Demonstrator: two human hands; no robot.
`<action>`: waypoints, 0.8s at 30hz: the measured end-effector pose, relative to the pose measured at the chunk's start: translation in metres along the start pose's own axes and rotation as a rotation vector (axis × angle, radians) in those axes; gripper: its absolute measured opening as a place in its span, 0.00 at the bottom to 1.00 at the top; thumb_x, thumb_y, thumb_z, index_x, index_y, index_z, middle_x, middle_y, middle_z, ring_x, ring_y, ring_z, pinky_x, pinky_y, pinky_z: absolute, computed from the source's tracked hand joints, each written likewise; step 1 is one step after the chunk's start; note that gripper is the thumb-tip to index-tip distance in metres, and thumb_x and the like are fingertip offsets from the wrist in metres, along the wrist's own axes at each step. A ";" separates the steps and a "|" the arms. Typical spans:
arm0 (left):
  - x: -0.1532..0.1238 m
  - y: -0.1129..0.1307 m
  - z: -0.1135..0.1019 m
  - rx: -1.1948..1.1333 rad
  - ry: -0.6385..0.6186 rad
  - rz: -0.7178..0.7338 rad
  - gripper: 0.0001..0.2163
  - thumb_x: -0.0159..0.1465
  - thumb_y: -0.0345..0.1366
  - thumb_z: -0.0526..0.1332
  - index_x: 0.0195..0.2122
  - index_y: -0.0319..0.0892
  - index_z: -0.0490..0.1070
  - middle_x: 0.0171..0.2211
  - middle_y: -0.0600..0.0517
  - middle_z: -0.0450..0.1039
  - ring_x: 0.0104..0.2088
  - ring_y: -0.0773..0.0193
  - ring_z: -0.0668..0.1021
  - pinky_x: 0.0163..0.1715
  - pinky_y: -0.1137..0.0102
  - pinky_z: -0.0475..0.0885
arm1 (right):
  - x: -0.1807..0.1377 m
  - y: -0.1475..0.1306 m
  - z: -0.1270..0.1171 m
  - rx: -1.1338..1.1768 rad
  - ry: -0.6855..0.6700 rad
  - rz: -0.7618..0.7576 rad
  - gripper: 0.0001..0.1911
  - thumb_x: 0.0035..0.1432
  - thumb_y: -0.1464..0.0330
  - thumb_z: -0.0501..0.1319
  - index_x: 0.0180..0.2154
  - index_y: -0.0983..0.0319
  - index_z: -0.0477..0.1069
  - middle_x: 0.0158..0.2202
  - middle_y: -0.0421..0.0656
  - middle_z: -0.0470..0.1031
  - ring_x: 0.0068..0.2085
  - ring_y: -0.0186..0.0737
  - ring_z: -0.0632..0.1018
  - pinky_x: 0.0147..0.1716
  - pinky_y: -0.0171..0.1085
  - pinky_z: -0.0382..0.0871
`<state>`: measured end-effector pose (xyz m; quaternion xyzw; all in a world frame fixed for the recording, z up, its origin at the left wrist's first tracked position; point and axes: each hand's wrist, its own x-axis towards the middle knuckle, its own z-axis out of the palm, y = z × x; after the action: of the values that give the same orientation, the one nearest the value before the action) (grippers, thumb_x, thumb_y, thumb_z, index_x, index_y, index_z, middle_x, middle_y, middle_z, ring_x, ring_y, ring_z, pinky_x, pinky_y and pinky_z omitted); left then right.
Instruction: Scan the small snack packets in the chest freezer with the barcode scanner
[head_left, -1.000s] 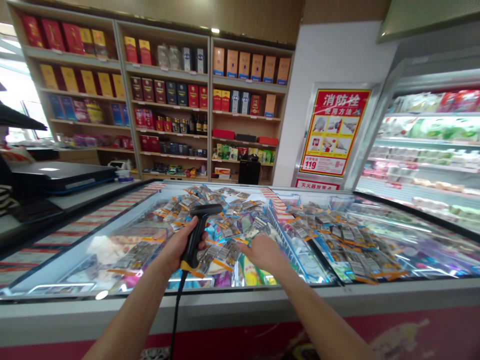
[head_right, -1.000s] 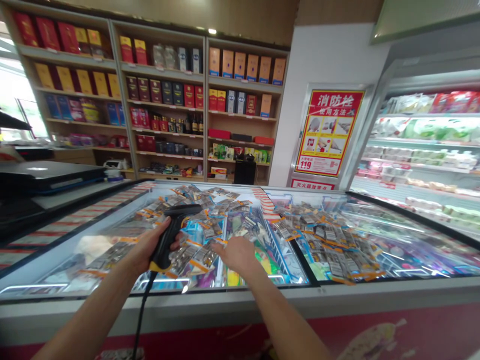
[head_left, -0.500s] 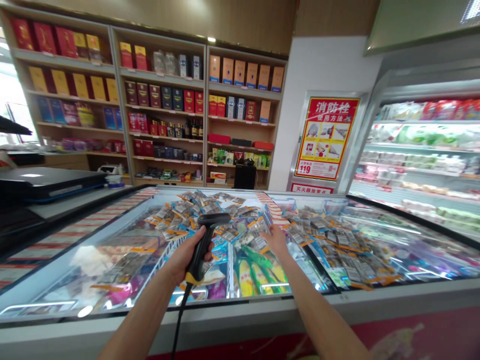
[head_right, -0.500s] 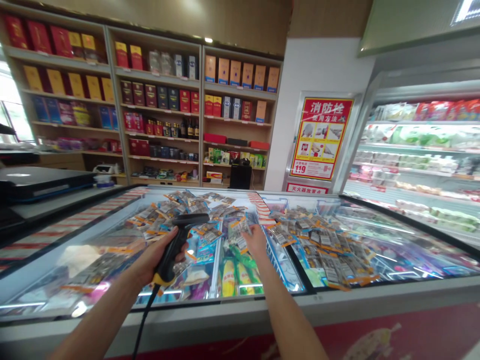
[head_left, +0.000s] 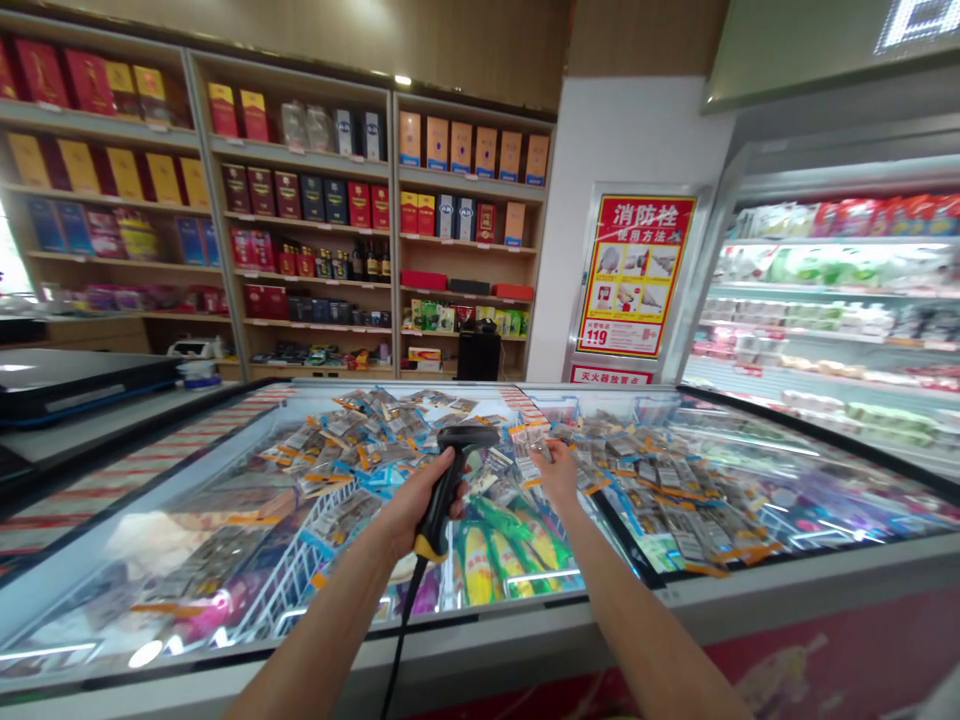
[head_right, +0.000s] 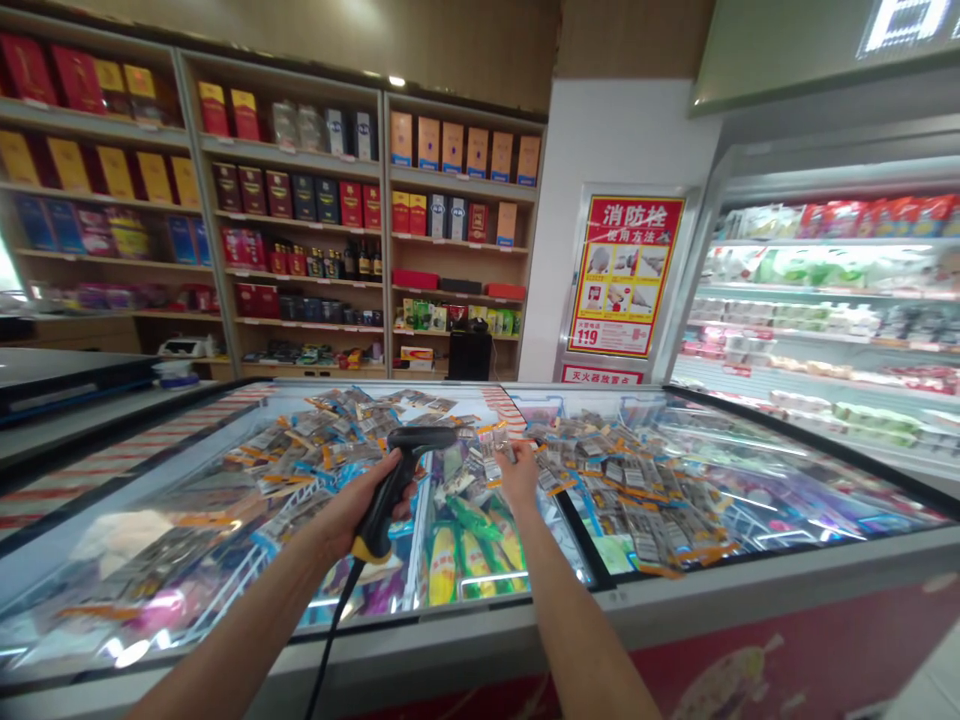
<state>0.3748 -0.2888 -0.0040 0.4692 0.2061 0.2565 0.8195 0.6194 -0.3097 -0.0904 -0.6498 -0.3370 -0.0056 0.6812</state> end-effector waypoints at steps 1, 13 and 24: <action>0.000 0.001 0.001 -0.006 -0.008 -0.008 0.13 0.58 0.43 0.52 0.28 0.36 0.65 0.16 0.54 0.65 0.13 0.73 0.66 0.13 0.77 0.62 | 0.000 -0.001 -0.001 0.021 0.002 0.001 0.12 0.40 0.64 0.60 0.29 0.62 0.62 0.24 0.41 0.72 0.28 0.40 0.73 0.30 0.36 0.64; -0.002 0.008 0.005 0.014 0.014 0.009 0.13 0.59 0.43 0.51 0.29 0.37 0.65 0.16 0.54 0.65 0.13 0.73 0.67 0.13 0.77 0.63 | 0.005 -0.007 -0.008 -0.243 0.065 0.003 0.15 0.41 0.64 0.59 0.33 0.63 0.64 0.28 0.44 0.73 0.30 0.42 0.74 0.31 0.37 0.64; -0.023 0.020 -0.051 0.066 0.321 0.069 0.13 0.57 0.44 0.54 0.26 0.38 0.63 0.16 0.54 0.65 0.13 0.72 0.68 0.12 0.78 0.63 | 0.027 -0.011 -0.057 -1.123 -0.028 -0.100 0.17 0.51 0.64 0.55 0.44 0.61 0.66 0.42 0.49 0.69 0.45 0.48 0.68 0.40 0.43 0.58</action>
<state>0.3223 -0.2603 -0.0085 0.4556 0.3265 0.3490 0.7511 0.6615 -0.3504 -0.0640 -0.8959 -0.3216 -0.2077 0.2252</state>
